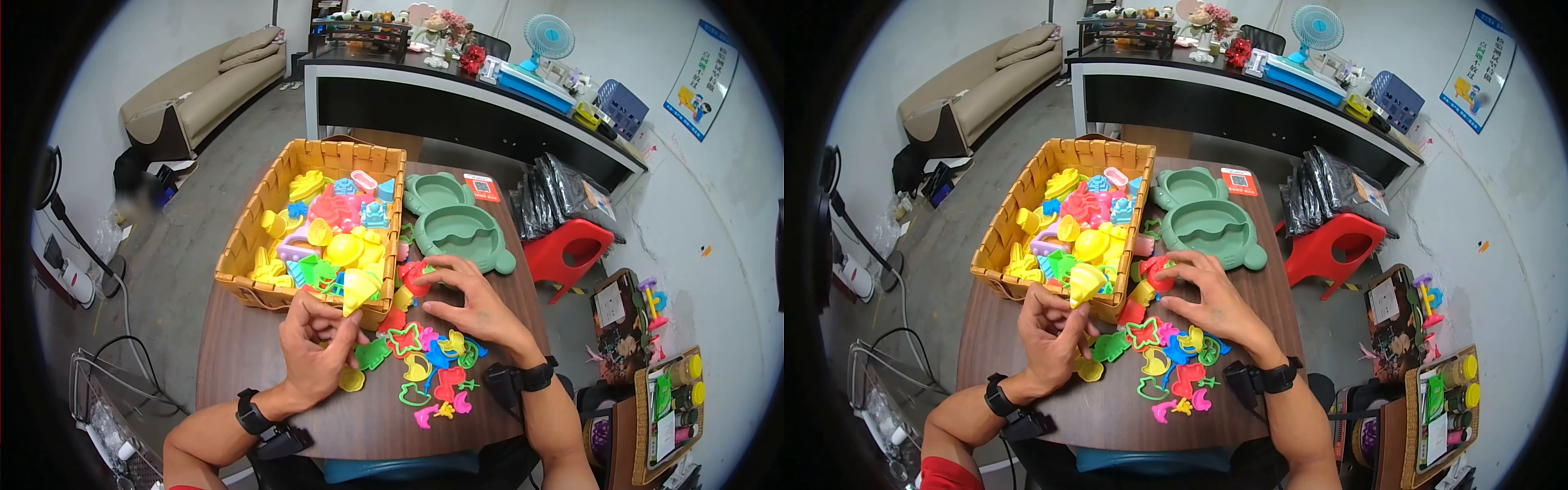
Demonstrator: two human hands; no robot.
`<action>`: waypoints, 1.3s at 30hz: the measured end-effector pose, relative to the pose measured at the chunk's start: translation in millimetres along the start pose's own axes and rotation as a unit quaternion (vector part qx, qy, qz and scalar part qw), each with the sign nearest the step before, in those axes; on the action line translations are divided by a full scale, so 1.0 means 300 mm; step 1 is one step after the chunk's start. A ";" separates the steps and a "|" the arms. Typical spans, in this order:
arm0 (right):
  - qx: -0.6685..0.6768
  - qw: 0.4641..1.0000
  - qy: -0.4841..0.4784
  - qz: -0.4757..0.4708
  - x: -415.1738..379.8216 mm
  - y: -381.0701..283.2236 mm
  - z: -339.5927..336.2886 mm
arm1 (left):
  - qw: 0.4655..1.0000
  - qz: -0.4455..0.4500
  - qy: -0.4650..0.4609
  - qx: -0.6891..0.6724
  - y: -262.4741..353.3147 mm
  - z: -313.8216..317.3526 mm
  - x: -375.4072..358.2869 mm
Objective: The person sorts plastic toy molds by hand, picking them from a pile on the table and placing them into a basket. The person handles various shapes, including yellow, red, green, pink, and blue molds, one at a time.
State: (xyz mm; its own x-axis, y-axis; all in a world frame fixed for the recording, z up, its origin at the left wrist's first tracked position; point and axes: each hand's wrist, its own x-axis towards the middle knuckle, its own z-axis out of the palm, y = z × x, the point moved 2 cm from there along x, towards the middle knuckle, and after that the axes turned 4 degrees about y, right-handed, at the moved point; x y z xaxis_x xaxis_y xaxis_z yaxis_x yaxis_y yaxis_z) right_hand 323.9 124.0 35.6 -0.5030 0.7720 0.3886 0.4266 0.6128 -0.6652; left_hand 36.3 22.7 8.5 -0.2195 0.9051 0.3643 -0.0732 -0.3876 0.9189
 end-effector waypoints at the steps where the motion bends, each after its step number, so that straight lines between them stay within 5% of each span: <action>1: 0.000 1.000 0.000 0.000 0.002 -0.001 -0.001 | 1.000 -0.007 0.000 -0.006 -0.001 0.000 0.001; 22: 0.034 0.999 0.002 -0.006 0.007 -0.003 -0.008 | 0.999 0.006 -0.012 0.031 0.012 0.005 0.005; 34: 0.029 0.997 -0.014 0.064 0.002 0.011 -0.007 | 0.996 0.030 -0.021 0.082 0.021 0.010 0.008; 39: 0.123 0.976 -0.089 0.153 -0.002 -0.055 -0.017 | 0.996 0.027 -0.023 0.080 0.020 0.011 0.010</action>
State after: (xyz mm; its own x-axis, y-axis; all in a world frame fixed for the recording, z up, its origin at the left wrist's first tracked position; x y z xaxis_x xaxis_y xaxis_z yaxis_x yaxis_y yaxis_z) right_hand 321.0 114.2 49.7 -0.5119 0.8578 0.0456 0.3941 0.2817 -0.8748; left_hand 38.3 23.7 15.7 -0.1744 0.8923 0.4163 0.0939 -0.4058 0.9091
